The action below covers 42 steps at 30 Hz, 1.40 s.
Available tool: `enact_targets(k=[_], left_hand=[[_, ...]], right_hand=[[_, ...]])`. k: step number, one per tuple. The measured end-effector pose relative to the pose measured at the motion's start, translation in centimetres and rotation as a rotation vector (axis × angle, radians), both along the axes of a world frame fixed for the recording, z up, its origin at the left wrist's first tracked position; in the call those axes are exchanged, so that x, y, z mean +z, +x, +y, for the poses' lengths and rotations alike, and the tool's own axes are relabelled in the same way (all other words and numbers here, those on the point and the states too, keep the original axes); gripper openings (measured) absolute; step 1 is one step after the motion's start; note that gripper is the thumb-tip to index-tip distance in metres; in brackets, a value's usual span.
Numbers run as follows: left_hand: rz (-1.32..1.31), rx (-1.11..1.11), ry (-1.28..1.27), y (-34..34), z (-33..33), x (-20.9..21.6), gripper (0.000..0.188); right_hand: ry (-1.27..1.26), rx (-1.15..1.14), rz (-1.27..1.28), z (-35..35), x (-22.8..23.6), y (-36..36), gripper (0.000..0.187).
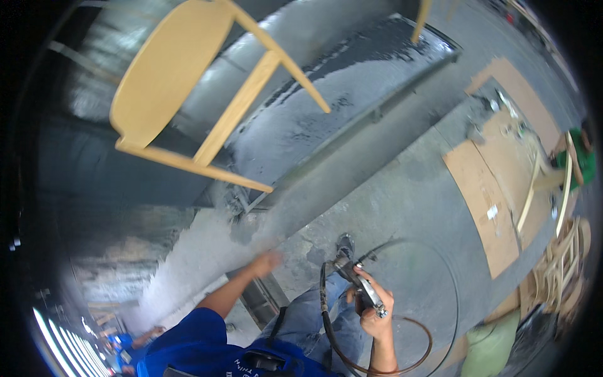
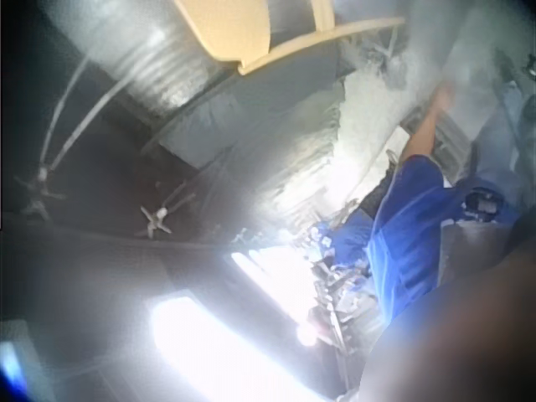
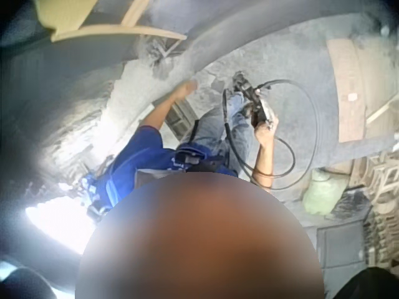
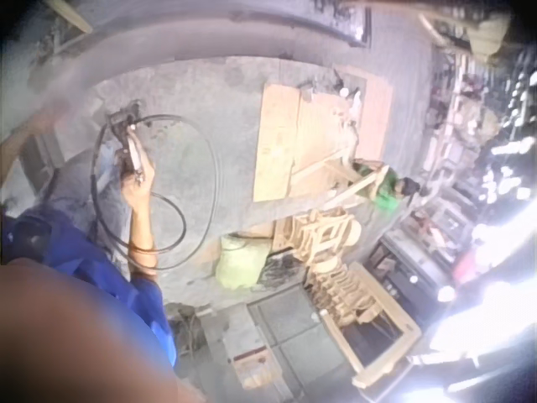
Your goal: The person uses a spray gun to apply finish to a hanging wooden chair, rotating it by hand to coat multiple sides. The chair is suspended by a wire in a spray booth while the operator moves around it to reach different surfaces.
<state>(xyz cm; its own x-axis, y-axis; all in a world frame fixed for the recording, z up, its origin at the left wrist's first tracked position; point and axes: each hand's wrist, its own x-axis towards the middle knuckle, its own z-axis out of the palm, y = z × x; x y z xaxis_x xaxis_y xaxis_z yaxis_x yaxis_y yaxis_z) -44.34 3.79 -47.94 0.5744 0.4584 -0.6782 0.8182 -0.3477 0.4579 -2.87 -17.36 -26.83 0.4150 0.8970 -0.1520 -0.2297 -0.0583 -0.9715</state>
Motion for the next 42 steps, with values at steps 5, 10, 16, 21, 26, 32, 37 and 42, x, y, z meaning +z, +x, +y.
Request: enact_targets(k=[5,10,16,21,26,32,37,42], left_hand=[[0.645,-0.216,-0.611,-14.3,-23.4,0.5,0.054],[0.535,0.150,-0.461,-17.9,-28.9,5.6,0.054],[-0.068,0.792,-0.045,-10.5,-21.8,13.1,0.048],[-0.033,0.829,0.050,-5.8,-18.7,19.7,0.040],[-0.071,0.706,0.256,-9.8,-18.9,17.0,0.036],[0.135,0.641,0.131,-17.0,-17.7,12.6,0.035],[0.172,0.638,0.031,-18.8,-12.6,10.5,0.035],[0.149,0.665,-0.044,-18.0,-6.9,7.6,0.030]], right_hand=[[-0.029,0.091,-0.071,-3.8,2.4,-3.2,0.093],[-0.144,0.188,-0.177,-4.4,5.2,-7.5,0.041],[-0.075,0.274,-0.285,-2.7,10.4,-11.3,0.032],[0.181,0.232,-0.233,-1.8,12.3,-12.5,0.034],[0.103,0.134,-0.179,-0.4,10.0,-13.7,0.056],[-0.048,0.157,0.062,3.5,4.3,-12.4,0.077],[-0.148,0.108,0.129,8.9,-1.1,-11.1,0.069],[-0.212,0.113,0.008,15.9,-4.7,-10.8,0.067]])
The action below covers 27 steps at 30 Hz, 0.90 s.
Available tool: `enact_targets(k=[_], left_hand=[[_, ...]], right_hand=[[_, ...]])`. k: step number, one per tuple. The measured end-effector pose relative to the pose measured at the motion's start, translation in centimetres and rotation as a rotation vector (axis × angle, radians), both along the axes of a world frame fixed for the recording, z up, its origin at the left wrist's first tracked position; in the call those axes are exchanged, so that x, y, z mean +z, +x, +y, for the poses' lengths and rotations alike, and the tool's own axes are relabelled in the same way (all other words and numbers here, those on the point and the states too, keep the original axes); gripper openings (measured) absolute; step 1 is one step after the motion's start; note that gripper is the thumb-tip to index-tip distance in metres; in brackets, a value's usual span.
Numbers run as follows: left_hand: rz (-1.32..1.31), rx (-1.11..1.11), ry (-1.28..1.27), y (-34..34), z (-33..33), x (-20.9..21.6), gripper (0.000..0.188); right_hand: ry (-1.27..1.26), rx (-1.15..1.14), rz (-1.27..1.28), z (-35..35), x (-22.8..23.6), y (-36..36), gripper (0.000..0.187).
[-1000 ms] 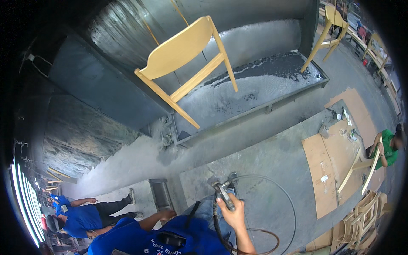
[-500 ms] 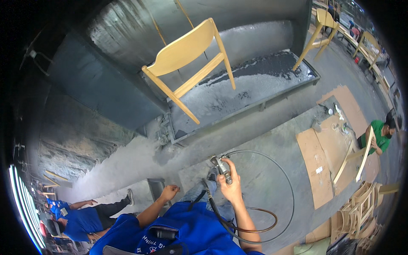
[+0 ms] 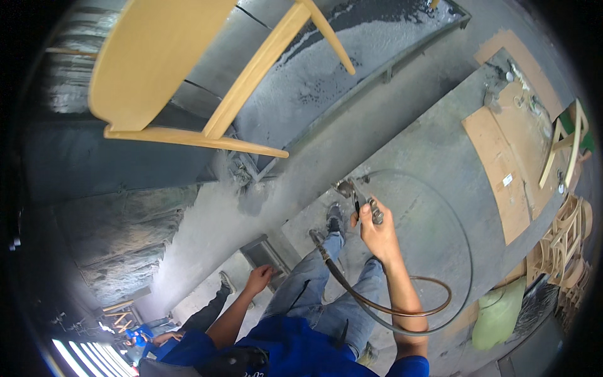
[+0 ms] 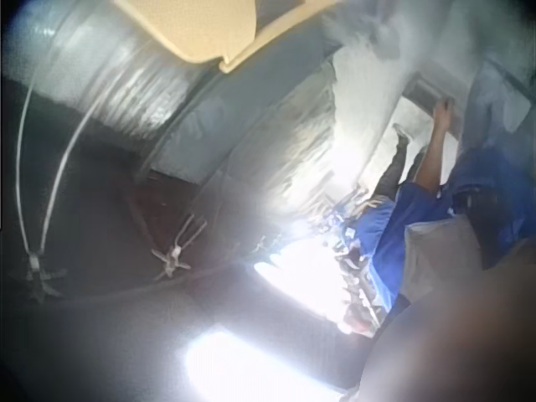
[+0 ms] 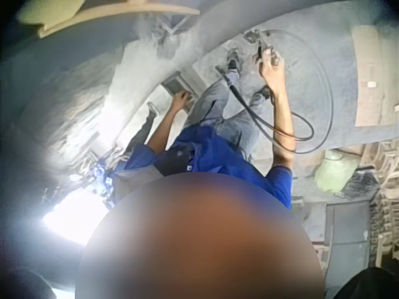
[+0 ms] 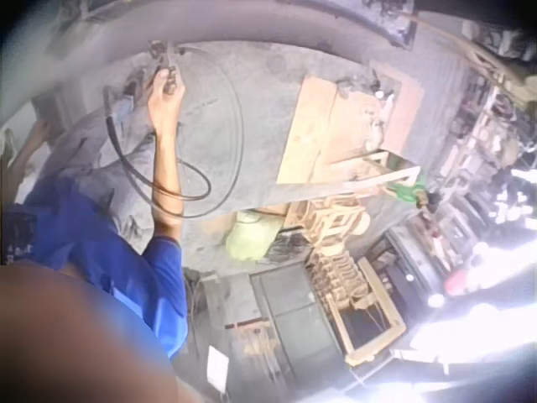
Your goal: The person uses a spray gun to apply finish to a hanging wooden chair, rotating it by hand to coat multiple sides. The chair is suspended by a wire in a spray booth while the operator moves around it to reach different surfaces.
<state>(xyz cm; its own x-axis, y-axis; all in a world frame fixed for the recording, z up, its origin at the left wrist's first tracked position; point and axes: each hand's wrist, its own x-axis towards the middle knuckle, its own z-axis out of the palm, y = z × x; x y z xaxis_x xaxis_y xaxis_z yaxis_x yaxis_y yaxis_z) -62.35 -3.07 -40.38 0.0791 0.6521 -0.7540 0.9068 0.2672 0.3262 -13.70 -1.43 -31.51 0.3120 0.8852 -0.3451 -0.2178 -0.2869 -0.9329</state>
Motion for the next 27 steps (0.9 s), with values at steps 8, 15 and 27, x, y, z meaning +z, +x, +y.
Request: enact_targets(k=[8,15,27], left_hand=[[-0.140,0.118,-0.070,1.1,3.0,-4.0,0.026],[-0.095,0.103,-0.137,-1.5,3.3,-6.1,0.025],[-0.107,0.197,-0.092,-1.7,6.0,-5.8,0.024]], right_hand=[[0.036,0.171,0.459,7.9,-2.0,0.2,0.095],[-0.168,0.137,0.380,10.2,-6.5,1.2,0.063],[-0.145,0.289,0.360,16.1,-8.1,0.1,0.084]])
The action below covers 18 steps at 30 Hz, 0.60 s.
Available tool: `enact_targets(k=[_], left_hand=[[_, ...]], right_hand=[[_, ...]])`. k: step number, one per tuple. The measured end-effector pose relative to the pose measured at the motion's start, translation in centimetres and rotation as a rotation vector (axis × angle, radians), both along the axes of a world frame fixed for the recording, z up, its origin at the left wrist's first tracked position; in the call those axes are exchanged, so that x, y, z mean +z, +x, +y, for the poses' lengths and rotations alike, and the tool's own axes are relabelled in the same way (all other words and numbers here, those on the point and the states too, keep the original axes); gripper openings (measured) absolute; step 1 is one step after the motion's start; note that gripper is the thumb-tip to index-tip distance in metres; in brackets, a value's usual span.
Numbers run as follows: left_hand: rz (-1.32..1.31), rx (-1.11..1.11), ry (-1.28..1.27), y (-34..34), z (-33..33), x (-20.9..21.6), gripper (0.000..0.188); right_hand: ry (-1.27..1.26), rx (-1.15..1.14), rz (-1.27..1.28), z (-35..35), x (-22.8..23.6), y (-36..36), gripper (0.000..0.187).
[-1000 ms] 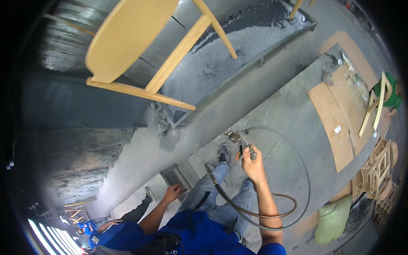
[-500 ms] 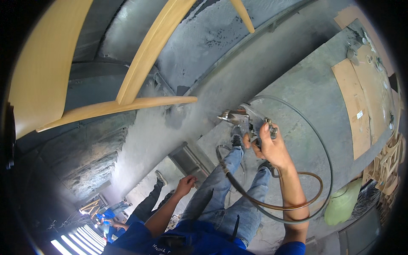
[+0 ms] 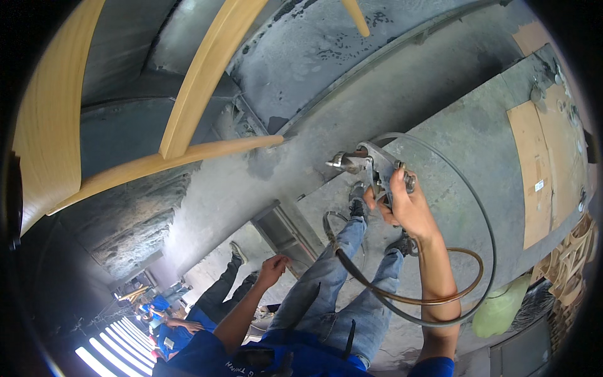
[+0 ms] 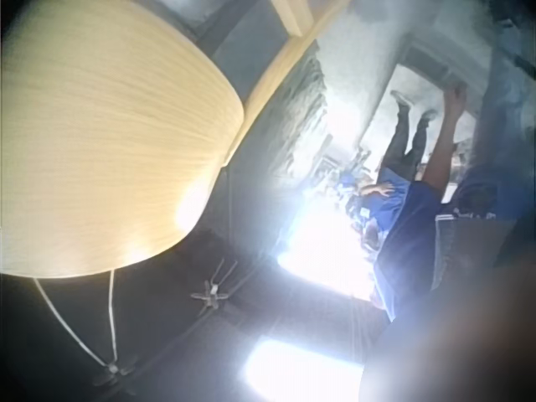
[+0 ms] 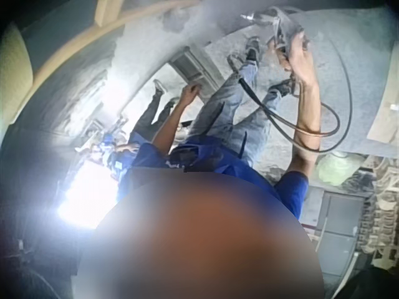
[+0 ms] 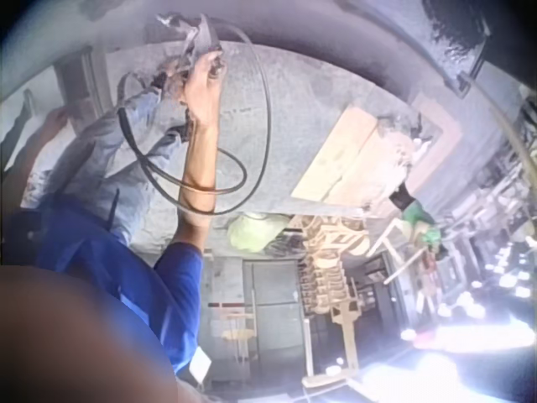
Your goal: The person uses a spray gun to apply finish to a hanging wooden chair, rotating it by hand to coat multiple sides. The chair is suspended by a wire in a spray booth while the operator moves around it to reach different surfaces.
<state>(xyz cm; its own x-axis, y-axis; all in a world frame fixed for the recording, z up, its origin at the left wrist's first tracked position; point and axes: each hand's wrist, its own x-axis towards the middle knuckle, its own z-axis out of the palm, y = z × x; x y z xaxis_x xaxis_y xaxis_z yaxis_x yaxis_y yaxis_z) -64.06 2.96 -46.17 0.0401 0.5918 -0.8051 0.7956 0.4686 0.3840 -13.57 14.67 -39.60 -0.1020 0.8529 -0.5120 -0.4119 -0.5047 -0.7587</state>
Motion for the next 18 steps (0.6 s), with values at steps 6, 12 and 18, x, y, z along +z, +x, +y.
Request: enact_targets(k=[6,12,18], left_hand=[[-0.044,0.106,0.190,1.3,5.1,1.0,0.021],[-0.138,-0.020,0.376,6.6,11.6,4.2,0.019],[-0.199,-0.414,0.837,13.4,17.0,12.0,0.016]], right_hand=[[-0.085,-0.112,-0.036,0.1,-0.8,0.6,0.071],[0.076,-0.076,0.079,0.6,0.1,1.8,0.070],[-0.198,-0.151,-0.229,0.9,0.8,2.1,0.059]])
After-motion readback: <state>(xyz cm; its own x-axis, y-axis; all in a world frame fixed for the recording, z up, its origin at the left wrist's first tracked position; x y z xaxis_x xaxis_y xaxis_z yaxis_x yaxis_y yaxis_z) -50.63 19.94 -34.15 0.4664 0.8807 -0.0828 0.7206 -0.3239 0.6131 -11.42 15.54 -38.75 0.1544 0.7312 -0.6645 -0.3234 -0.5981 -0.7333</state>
